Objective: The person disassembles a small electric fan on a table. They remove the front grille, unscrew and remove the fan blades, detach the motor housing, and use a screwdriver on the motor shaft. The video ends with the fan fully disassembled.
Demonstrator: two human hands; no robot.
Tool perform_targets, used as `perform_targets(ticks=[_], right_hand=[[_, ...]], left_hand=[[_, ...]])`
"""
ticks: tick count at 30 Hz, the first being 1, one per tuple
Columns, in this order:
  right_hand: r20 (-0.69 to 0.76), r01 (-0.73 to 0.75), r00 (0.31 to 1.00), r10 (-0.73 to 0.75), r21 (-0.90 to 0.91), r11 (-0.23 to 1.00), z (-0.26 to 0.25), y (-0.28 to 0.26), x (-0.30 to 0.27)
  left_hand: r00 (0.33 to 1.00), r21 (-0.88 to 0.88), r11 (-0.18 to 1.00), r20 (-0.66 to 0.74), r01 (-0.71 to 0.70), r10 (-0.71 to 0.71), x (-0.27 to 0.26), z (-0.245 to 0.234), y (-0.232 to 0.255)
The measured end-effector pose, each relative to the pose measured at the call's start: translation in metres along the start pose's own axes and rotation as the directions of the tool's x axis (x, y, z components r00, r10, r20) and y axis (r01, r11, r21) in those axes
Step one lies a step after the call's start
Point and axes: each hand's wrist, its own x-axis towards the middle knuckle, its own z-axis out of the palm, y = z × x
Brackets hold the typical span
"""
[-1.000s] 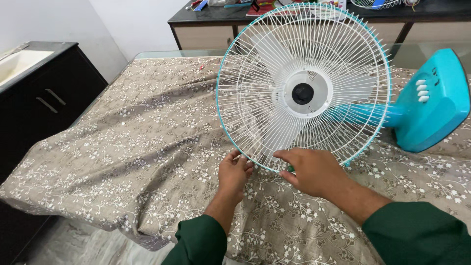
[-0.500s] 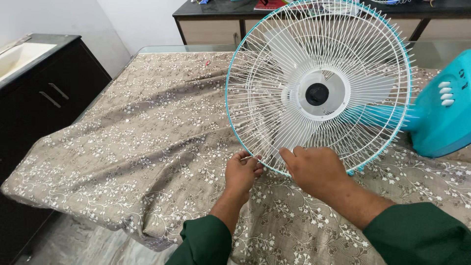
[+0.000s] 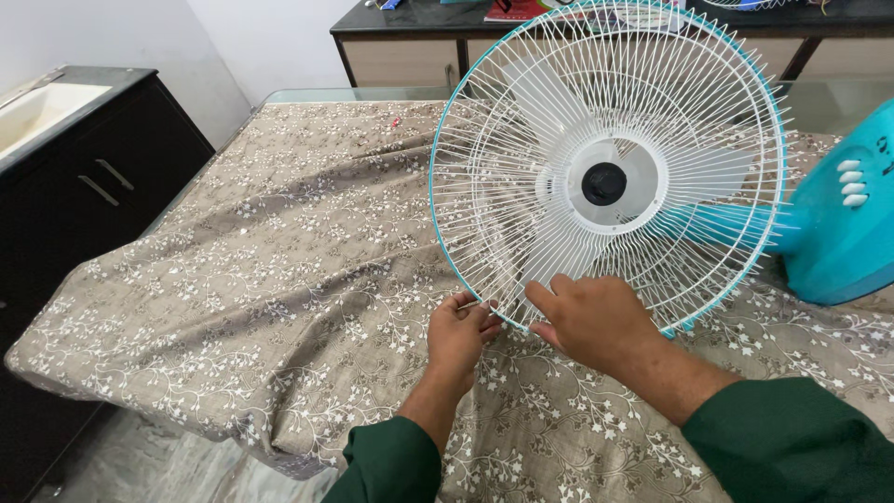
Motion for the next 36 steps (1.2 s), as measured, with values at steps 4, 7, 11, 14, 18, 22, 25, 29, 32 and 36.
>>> perform_targets(ticks=[4,7,11,14,18,22,25,29,32,36], right_hand=[[-0.016,0.098,0.995,-0.097,0.014,0.995,0.005,0.003,0.002],[-0.048,0.249,0.967,-0.25,-0.02,0.968,0.01,-0.001,0.003],[0.064,0.209,0.976,-0.207,-0.024,0.978,0.015,-0.012,0.006],[0.139,0.174,0.977,-0.165,-0.056,0.983,0.016,-0.018,0.008],[-0.029,0.216,0.976,-0.217,-0.038,0.976,0.017,-0.018,0.009],[0.07,0.18,0.982,-0.177,-0.034,0.983,0.017,-0.015,0.009],[0.072,0.124,0.99,-0.123,-0.004,0.992,0.017,-0.015,0.01],[-0.008,0.157,0.988,-0.157,-0.004,0.988,0.016,-0.014,0.012],[0.065,0.152,0.986,-0.151,-0.011,0.988,0.014,-0.011,0.013],[0.099,0.136,0.986,-0.137,0.012,0.991,0.012,-0.011,0.013]], left_hand=[[1.0,0.037,0.999,-0.022,0.009,-0.008,-0.002,0.0,0.002],[1.0,0.039,0.999,-0.029,0.01,-0.008,-0.003,0.0,0.002],[0.999,0.032,0.999,-0.031,0.024,-0.023,-0.004,0.002,0.003],[0.999,0.025,0.999,-0.029,0.022,-0.021,-0.005,0.002,0.003],[0.999,0.03,0.999,-0.03,0.024,-0.023,-0.004,0.001,0.003],[0.999,-0.006,1.0,-0.022,0.026,-0.026,-0.003,0.002,0.001],[0.999,0.02,1.0,-0.025,0.021,-0.02,-0.003,0.001,0.0],[0.999,0.046,0.998,-0.021,0.035,-0.034,-0.004,0.0,0.003],[0.998,0.065,0.996,-0.024,0.064,-0.062,-0.004,0.002,0.005],[0.997,0.057,0.995,-0.014,0.082,-0.082,-0.003,0.0,0.004]])
